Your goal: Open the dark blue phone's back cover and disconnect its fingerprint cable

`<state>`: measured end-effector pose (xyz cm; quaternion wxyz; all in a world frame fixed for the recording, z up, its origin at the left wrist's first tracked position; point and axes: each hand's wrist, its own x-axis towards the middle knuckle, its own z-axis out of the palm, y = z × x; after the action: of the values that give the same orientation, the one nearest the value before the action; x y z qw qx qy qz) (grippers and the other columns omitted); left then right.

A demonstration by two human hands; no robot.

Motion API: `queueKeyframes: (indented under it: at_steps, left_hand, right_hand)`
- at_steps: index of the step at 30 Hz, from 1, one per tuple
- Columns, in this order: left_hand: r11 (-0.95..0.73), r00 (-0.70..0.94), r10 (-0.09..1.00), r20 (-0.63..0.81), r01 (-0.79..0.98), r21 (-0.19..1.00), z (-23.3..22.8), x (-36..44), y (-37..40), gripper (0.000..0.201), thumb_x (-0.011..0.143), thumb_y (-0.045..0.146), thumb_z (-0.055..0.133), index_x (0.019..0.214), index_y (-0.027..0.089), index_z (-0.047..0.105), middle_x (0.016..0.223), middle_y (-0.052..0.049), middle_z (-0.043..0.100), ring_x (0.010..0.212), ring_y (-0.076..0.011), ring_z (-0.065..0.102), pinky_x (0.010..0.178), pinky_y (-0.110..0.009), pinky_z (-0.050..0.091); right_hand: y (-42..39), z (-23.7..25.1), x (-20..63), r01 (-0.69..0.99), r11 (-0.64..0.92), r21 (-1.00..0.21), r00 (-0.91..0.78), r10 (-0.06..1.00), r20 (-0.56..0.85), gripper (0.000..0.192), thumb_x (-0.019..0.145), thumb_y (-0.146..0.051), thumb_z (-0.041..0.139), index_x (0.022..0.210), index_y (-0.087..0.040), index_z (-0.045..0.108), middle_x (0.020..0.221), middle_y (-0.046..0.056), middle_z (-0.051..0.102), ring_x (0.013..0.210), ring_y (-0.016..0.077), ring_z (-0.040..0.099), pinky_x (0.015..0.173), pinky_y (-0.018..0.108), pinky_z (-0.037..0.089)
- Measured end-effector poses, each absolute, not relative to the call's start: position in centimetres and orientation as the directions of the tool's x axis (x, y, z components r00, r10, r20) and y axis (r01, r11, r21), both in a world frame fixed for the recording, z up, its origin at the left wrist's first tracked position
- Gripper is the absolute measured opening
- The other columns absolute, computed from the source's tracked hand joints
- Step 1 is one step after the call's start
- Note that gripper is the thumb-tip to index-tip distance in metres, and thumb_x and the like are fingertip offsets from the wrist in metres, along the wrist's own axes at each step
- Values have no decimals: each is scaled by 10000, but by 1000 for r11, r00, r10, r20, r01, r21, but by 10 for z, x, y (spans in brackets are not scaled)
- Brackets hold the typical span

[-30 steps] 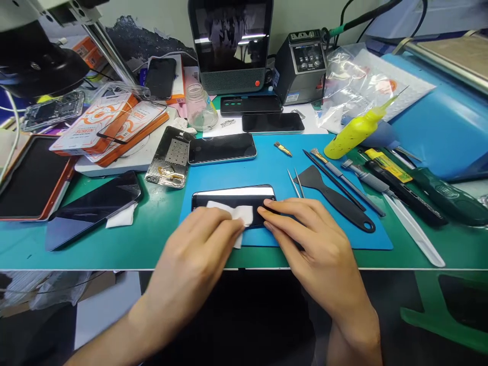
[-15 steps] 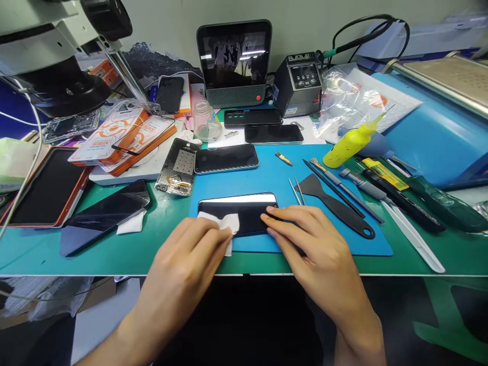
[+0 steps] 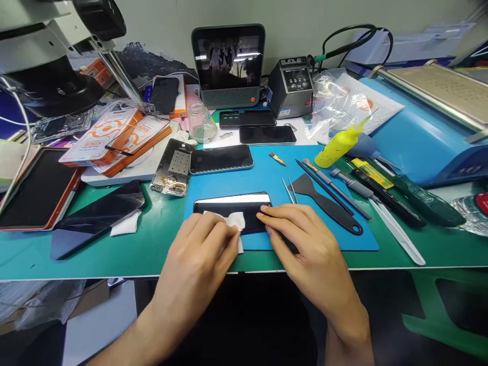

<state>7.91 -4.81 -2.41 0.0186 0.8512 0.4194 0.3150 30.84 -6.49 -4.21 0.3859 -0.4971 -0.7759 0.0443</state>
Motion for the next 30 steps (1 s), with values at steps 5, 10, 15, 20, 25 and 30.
queueKeyframes:
  at_steps: [5,10,15,20,25,30]
  left_hand:
    - [-619,420,744,520,727,297,-30,109,-45,173,1158,165,705,1005,230,657,949,11,706,879,-227,592,807,-444,380]
    - [-545,336,795,505,760,353,-29,106,-49,211,1105,129,747,967,251,644,895,41,684,862,-224,559,846,-436,330]
    - [-506,285,810,513,782,364,-31,108,-52,228,1091,125,746,933,253,643,837,44,648,835,-224,534,827,-440,285]
    - [-488,270,819,506,792,367,-32,112,-54,223,1098,135,755,929,248,664,832,37,643,843,-230,532,836,-446,283]
    - [-478,265,822,504,802,358,-30,115,-54,228,1095,132,744,921,247,652,834,34,650,851,-234,531,840,-452,284]
    - [-474,270,831,486,801,365,-30,107,-58,224,1104,139,756,942,255,654,836,42,645,855,-229,540,853,-452,285]
  right_hand:
    - [-65,-42,311,738,503,-449,-211,805,555,242,1173,-120,707,1370,-231,793,1366,26,840,1294,198,745,1112,406,625]
    - [-65,-40,310,740,507,-442,-218,803,555,227,1166,-106,703,1348,-215,786,1359,39,845,1271,211,759,1076,425,651]
    - [-64,-41,307,736,508,-448,-211,801,560,220,1158,-81,696,1321,-200,783,1314,46,848,1261,222,760,1072,425,641]
    - [-65,-42,308,733,506,-455,-209,804,557,226,1155,-70,690,1322,-179,797,1343,51,845,1296,226,747,1122,415,618]
    - [-65,-42,309,730,508,-457,-213,805,553,228,1161,-76,683,1331,-172,802,1333,51,841,1290,226,739,1131,412,602]
    - [-65,-42,308,729,510,-457,-213,803,556,224,1158,-71,691,1328,-165,802,1345,52,839,1295,218,734,1125,404,597]
